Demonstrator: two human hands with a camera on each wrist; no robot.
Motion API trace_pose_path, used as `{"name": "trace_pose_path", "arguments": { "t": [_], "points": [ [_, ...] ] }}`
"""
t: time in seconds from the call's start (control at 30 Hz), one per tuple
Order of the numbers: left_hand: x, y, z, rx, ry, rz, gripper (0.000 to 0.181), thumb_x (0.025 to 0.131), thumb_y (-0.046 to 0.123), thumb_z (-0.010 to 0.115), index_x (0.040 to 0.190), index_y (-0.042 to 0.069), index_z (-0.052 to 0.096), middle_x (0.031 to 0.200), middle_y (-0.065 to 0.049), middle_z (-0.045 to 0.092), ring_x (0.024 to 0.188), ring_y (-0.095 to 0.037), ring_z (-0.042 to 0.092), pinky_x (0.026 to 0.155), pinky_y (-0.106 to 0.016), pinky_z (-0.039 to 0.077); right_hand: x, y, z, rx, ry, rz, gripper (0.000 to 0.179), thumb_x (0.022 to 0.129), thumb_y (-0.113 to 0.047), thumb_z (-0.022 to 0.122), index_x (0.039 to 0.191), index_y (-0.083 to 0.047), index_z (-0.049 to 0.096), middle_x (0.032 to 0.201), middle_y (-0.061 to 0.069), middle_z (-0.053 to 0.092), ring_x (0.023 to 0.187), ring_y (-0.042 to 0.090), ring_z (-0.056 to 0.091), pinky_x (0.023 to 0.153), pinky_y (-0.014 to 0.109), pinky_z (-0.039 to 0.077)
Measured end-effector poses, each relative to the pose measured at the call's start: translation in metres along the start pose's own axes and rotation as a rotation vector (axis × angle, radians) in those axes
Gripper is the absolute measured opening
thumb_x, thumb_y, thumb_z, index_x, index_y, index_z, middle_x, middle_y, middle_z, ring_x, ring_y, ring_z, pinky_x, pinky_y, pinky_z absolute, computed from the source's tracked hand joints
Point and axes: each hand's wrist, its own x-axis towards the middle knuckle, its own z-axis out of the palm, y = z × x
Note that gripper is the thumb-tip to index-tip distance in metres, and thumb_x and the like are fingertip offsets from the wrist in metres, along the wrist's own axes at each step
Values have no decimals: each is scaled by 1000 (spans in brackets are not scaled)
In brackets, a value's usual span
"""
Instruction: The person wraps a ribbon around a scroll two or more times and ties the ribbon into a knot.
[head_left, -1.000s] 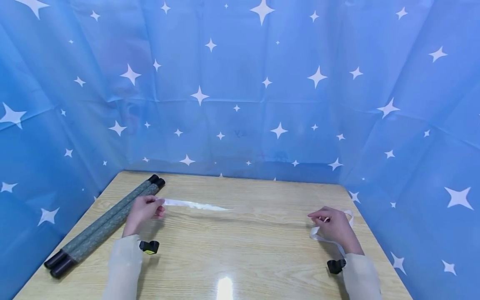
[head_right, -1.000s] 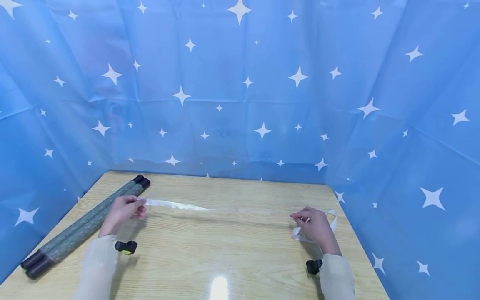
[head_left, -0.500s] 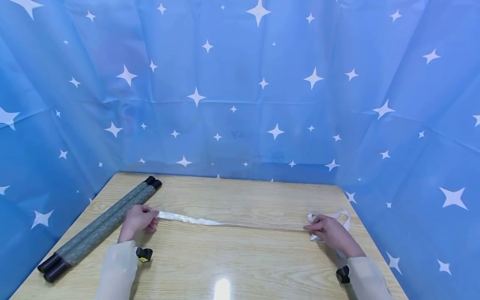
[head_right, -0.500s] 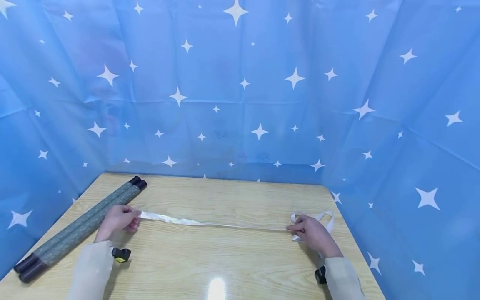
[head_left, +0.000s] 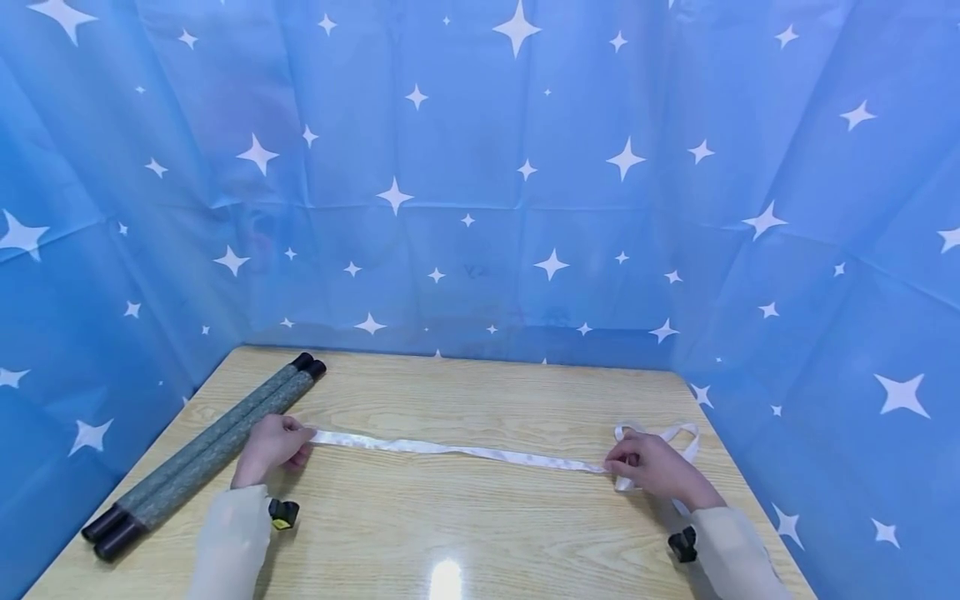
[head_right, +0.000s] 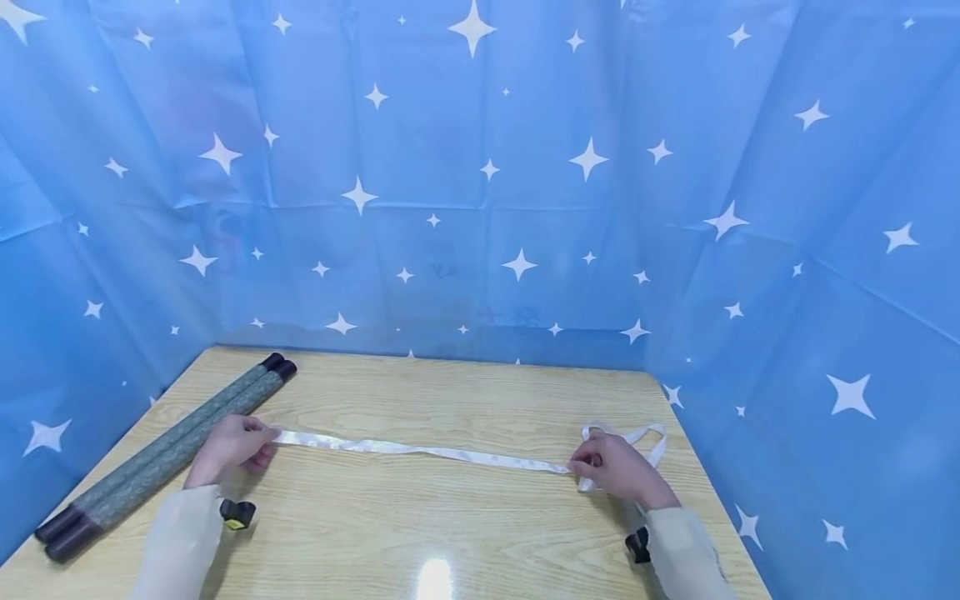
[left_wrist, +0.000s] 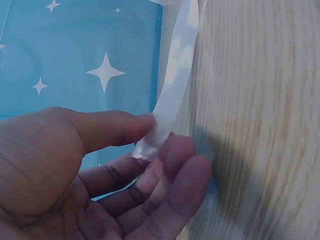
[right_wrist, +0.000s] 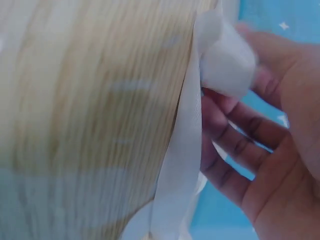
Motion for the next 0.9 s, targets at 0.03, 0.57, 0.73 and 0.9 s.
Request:
{"name": "trace_pose_path", "arguments": {
  "t": [0.03,0.57,0.73,0.9],
  "points": [
    [-1,0,-1,8,1,2,28,102,16,59,101,-11,63,75,-14,69,63,-19,68,59,-36,60,1,0,0,2,-9,12,12,99,-26,69,94,-20,78,82,-7,63,65,3,48,58,24,43],
    [-4,3,-59,359,179,170,46,100,30,63,124,-9,58,113,-33,62,90,-41,61,68,-47,51,2,-12,6,65,-62,113,10,92,-11,76,84,-14,71,76,-3,66,63,4,51,56,22,44],
    [8,-6,-72,478,145,212,69,96,30,69,140,-15,44,134,-48,40,117,-64,37,82,-68,44,4,-17,7,46,-69,130,12,93,-11,74,83,-14,70,75,-3,64,62,5,50,55,23,43],
    [18,-12,-79,534,49,186,94,90,32,76,152,-17,25,143,-53,23,125,-71,22,89,-77,40,4,-18,8,39,-67,153,12,93,-9,74,82,-14,70,75,-4,63,63,5,50,56,22,42]
  ]
}}
